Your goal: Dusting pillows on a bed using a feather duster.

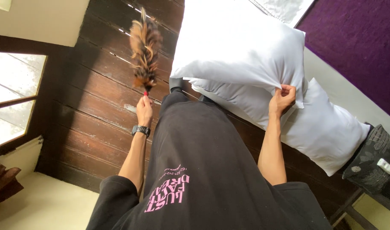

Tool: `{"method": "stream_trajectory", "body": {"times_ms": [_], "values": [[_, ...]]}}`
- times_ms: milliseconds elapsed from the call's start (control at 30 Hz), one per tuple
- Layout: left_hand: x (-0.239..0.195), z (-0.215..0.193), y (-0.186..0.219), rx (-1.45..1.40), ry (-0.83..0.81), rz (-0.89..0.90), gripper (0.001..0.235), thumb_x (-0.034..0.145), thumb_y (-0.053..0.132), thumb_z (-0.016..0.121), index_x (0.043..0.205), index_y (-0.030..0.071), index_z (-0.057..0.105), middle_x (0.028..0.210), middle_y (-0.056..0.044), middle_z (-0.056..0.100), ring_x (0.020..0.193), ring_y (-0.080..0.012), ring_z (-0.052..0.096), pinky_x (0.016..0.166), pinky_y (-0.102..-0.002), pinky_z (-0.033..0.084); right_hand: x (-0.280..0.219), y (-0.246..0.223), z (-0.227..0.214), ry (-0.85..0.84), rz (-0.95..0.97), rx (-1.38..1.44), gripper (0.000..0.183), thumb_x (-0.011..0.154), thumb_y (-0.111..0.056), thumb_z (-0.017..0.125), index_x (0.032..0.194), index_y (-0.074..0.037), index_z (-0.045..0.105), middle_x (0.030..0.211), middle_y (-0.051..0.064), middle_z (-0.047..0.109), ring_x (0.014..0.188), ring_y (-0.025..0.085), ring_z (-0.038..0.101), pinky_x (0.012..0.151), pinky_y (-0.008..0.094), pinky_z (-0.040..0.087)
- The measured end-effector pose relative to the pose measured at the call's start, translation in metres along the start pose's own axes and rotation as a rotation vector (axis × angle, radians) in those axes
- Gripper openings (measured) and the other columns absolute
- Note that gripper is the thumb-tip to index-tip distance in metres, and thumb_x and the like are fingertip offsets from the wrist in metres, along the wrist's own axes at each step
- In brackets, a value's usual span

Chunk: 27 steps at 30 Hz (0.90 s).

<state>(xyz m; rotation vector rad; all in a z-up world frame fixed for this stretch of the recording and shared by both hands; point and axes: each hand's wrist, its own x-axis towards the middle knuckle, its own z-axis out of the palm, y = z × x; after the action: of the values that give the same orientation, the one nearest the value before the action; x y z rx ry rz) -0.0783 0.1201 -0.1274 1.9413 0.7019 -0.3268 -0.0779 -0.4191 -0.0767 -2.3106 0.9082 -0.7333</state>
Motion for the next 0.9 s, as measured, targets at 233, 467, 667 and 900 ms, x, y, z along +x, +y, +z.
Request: {"method": "stream_trajectory", "body": {"times_ms": [233,467,667,900], "values": [[-0.017,0.018,0.144,0.149,-0.107,0.313,0.033,0.109,0.037,0.044,0.121,0.014,0.065,0.099,-0.025,0.072,0.1,-0.0506,0.066,0.084,-0.063,0.051,-0.005,-0.004,-0.003,0.0,-0.016,0.002,0.009,0.078,-0.011,0.075,0.084,-0.017,0.071,0.07,0.006,0.068,0.061,0.023,0.064,0.06,0.031,0.049],[0.008,0.05,0.134,0.35,-0.351,0.411,0.037,0.107,0.054,0.044,0.103,0.024,0.065,0.095,-0.015,0.071,0.099,-0.0413,0.068,0.084,-0.055,0.053,-0.008,0.023,0.007,0.006,0.025,-0.013,0.01,0.076,-0.013,0.074,0.083,-0.02,0.072,0.069,0.002,0.068,0.06,0.018,0.062,0.059,0.028,0.049],[0.052,0.059,0.002,-0.144,-0.345,0.163,0.037,0.108,0.042,0.049,0.095,0.014,0.069,0.073,-0.005,0.058,0.074,-0.0219,0.055,0.066,-0.038,0.048,-0.013,0.006,0.006,0.018,0.03,0.014,0.01,0.076,-0.011,0.073,0.082,-0.018,0.072,0.067,0.003,0.067,0.059,0.018,0.06,0.058,0.028,0.048],[0.053,0.041,-0.096,-0.048,-0.212,-0.297,0.042,0.1,0.053,0.053,0.083,0.023,0.077,0.066,-0.006,0.069,0.055,-0.0184,0.065,0.046,-0.032,0.053,-0.006,0.017,0.009,0.037,0.02,0.02,0.011,0.075,-0.011,0.072,0.082,-0.019,0.072,0.067,0.003,0.067,0.058,0.017,0.06,0.057,0.028,0.047]]}}
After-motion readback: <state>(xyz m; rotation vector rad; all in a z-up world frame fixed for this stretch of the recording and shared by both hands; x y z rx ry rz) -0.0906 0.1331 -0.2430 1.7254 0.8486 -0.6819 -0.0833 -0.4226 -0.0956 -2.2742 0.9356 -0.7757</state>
